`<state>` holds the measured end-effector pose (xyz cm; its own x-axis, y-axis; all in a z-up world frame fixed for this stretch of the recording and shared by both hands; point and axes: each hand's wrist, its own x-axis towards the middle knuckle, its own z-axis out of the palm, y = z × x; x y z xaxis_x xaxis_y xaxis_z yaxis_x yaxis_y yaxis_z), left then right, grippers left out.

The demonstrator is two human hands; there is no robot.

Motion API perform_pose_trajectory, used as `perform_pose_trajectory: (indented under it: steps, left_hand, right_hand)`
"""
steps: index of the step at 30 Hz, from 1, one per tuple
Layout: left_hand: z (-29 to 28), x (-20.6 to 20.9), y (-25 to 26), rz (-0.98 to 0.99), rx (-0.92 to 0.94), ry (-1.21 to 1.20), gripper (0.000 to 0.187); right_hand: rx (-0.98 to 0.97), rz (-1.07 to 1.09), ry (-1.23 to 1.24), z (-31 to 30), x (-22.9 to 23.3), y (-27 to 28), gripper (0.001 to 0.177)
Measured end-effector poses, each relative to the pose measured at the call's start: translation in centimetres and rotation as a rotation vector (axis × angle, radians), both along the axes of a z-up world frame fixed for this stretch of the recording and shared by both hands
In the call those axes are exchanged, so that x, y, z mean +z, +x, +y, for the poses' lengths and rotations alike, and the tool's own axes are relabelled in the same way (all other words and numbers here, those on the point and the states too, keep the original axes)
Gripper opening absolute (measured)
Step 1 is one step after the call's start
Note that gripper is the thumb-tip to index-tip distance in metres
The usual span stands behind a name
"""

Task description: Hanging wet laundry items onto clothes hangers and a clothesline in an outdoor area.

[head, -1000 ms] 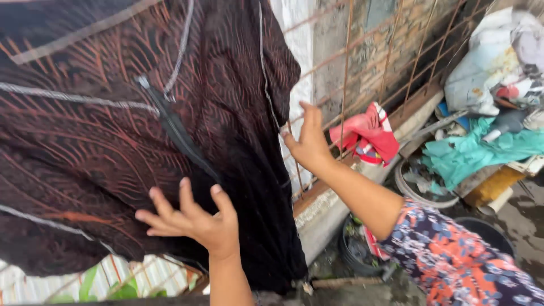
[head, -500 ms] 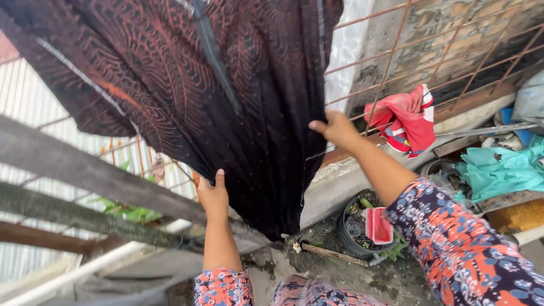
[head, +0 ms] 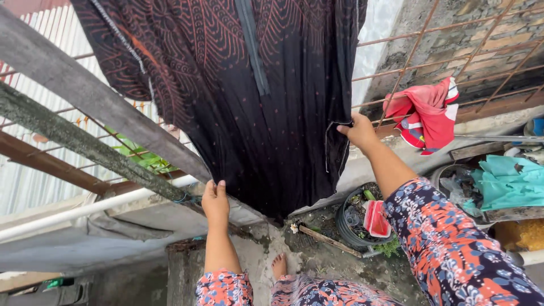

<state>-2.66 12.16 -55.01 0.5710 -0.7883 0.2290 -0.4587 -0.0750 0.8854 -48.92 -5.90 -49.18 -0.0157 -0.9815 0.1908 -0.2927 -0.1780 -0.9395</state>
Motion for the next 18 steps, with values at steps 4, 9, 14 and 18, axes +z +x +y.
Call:
perform_pose_trajectory:
  steps: [4,9,14,18]
  left_hand:
    - [1.2,-1.1,2.6,0.017,0.130,-0.105,0.035]
    - [2.7,4.1,2.7,-0.144,0.271,-0.021,0.025]
    - [1.3,3.7,1.8,-0.086,0.228,0.027,0.024]
    - [-0.2,3.2,-0.1,-0.091,0.272,0.028,0.025]
  right_hand:
    - [-0.283,0.348,-0.044,0.1,-0.9,-1.4,0.028]
    - [-0.409,0.405,-0.047,-0.8,-2.2,-4.3,0.023]
    - [-0.400,0.394,-0.080,1.2,-0.3,-0.9,0.030]
    - [-0.306,0.352,-0.336,4.7,3.5,4.4,0.076]
